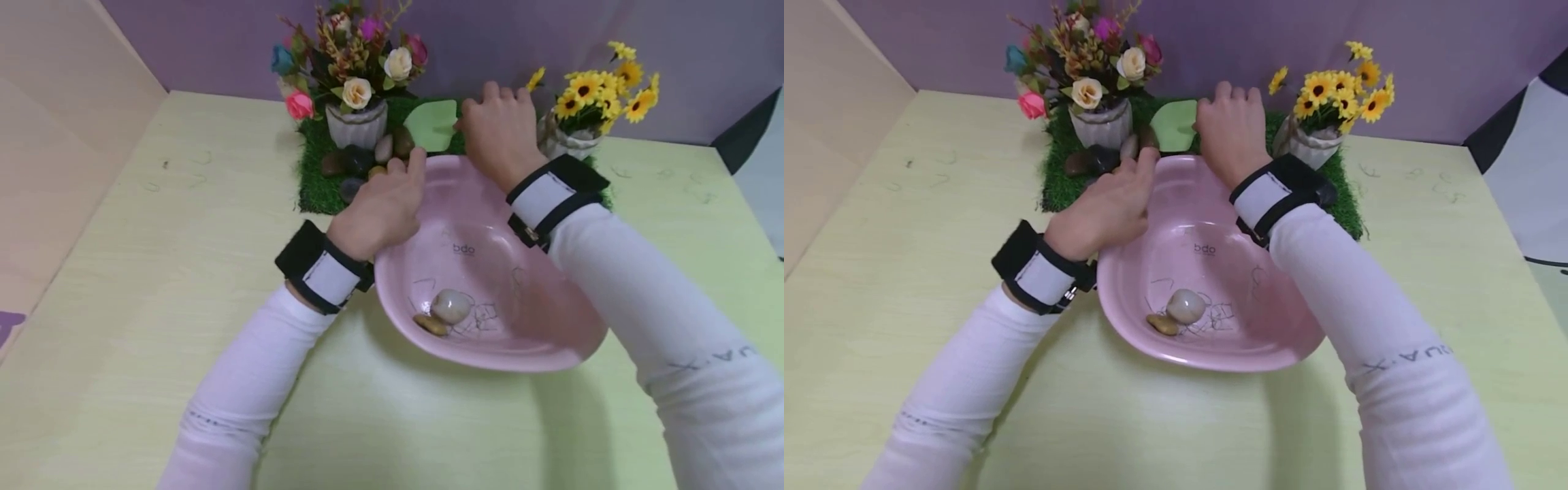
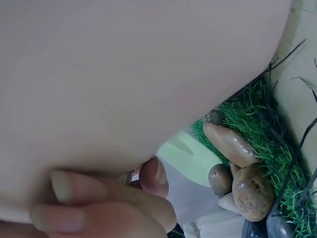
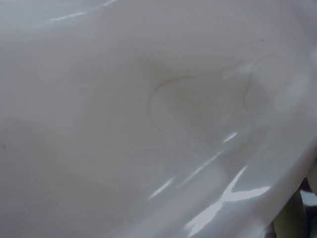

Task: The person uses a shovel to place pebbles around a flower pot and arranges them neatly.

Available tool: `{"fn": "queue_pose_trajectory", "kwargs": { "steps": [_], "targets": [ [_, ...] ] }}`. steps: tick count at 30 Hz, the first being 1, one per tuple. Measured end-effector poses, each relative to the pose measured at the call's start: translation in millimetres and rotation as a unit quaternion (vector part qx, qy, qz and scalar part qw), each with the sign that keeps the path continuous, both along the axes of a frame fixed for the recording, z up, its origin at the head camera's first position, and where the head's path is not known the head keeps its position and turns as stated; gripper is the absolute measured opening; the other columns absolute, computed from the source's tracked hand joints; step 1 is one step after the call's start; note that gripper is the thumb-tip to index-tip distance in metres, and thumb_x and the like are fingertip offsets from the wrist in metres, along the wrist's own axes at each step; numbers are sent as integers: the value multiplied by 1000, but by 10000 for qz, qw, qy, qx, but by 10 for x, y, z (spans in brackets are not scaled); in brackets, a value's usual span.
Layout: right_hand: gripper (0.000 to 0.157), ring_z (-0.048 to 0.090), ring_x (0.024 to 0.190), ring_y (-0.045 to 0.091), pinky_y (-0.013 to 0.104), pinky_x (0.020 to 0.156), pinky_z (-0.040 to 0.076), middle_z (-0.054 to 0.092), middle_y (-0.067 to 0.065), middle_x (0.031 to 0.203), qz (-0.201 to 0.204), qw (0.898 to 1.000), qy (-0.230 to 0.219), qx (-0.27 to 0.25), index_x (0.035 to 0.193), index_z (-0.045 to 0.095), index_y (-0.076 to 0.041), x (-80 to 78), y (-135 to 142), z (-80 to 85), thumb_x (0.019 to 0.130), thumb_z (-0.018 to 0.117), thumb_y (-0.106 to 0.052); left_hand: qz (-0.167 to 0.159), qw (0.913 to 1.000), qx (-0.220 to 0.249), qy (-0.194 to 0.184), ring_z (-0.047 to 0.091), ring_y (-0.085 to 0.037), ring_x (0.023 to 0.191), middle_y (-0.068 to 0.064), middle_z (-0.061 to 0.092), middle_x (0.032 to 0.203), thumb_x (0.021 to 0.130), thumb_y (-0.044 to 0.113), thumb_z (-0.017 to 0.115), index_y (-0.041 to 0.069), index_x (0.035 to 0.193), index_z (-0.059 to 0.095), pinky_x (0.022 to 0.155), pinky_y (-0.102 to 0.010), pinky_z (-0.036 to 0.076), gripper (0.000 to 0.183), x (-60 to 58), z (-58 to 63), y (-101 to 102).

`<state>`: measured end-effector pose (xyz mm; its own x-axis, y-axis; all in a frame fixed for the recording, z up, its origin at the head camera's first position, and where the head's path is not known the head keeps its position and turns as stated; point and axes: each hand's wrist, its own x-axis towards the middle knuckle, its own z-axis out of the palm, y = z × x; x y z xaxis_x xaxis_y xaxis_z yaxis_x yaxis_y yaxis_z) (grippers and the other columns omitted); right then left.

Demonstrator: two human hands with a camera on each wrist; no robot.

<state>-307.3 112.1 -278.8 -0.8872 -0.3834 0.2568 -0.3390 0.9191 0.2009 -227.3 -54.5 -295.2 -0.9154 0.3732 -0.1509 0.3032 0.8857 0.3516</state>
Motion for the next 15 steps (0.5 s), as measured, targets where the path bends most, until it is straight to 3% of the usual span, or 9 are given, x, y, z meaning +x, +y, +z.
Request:
{"fn": "queue_pose_trajectory", "kwargs": {
  "steps": [6, 10, 15],
  "targets": [
    [31, 53, 101, 47, 57, 95, 40, 55, 30, 104, -83, 9999, 11, 69, 109, 63, 8, 47, 57, 52, 104, 48, -20, -56, 9999, -99, 44, 55, -37, 101, -23, 46, 122, 96, 11, 53, 7, 147, 14, 78, -44, 54, 65, 1, -11, 47],
    [30, 52, 97, 46, 53, 92, 38, 55, 30, 102, -19, 9989, 461, -129, 107, 62, 9, 61, 125, 124, 103, 49, -18, -50, 9999, -80, 43, 54, -36, 102, -22, 46, 121, 94, 9, 55, 8, 145, 15, 77, -43, 54, 65, 6, -7, 53],
    [30, 46, 92, 44, 50, 87, 30, 53, 30, 105, 134, 9900, 1164, -785, 109, 61, 9, 88, 282, 320, 104, 45, -16, -85, 10000, 36, -32, 51, -34, 97, -21, 45, 121, 95, 7, 54, 9, 145, 14, 72, -41, 53, 64, 14, 2, 38]
  ]
}}
